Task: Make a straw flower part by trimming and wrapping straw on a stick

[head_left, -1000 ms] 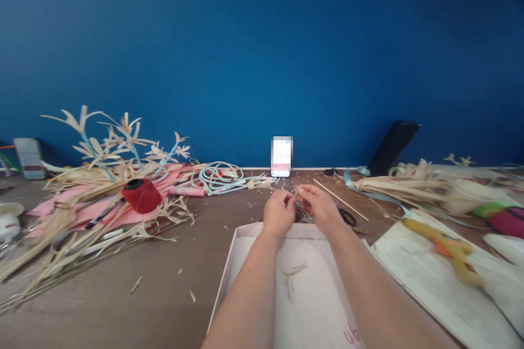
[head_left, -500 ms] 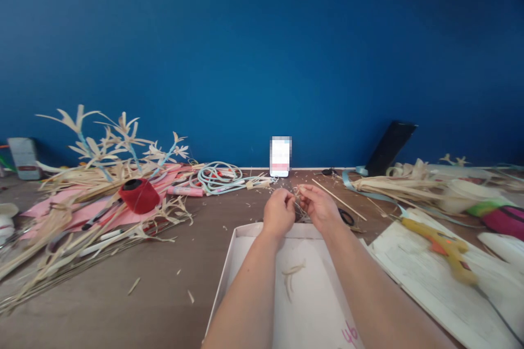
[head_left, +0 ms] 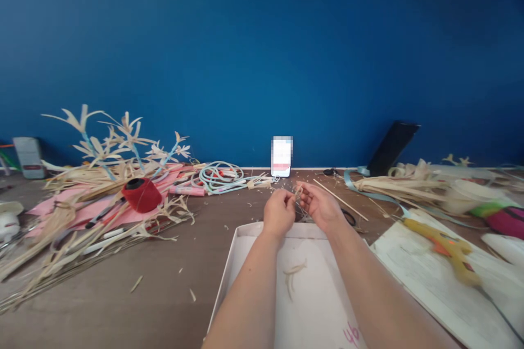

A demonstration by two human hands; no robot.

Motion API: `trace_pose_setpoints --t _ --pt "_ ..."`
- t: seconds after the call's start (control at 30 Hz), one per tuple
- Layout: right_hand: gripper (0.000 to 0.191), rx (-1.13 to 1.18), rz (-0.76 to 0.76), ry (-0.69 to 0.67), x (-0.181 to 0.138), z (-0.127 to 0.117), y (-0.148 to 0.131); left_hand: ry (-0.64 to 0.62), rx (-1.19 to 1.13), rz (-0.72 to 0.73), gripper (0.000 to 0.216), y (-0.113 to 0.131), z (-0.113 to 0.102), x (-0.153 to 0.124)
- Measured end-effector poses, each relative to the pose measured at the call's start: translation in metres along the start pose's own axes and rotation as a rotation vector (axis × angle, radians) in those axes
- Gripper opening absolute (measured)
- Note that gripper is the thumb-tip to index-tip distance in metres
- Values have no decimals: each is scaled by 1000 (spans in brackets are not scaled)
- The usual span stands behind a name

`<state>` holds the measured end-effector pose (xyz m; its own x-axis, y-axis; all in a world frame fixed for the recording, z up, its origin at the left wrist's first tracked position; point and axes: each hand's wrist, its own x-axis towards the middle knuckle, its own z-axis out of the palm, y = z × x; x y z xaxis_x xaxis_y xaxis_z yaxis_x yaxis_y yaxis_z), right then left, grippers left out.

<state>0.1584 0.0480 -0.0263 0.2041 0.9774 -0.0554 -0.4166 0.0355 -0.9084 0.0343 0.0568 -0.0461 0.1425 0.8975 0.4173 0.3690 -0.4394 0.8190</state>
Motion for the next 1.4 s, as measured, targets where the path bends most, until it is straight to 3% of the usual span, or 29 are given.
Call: trace_pose_setpoints --t 0.43,0.97,1.13,1.27,1.4 --pt "23 -32 -43 -41 -1 -2 3 -18 -44 -11 12 0 -1 0" --pt "27 -121 -114 69 2 3 8 -46 -66 10 15 2 -2 1" --pt "26 -180 -148 68 1 1 5 -30 -159 89 22 4 -5 3" --pt "26 -252 -177 77 0 2 4 48 -283 -23 25 3 -6 5" --pt "30 -505 -250 71 -3 4 3 -19 -409 -141 23 2 -5 7"
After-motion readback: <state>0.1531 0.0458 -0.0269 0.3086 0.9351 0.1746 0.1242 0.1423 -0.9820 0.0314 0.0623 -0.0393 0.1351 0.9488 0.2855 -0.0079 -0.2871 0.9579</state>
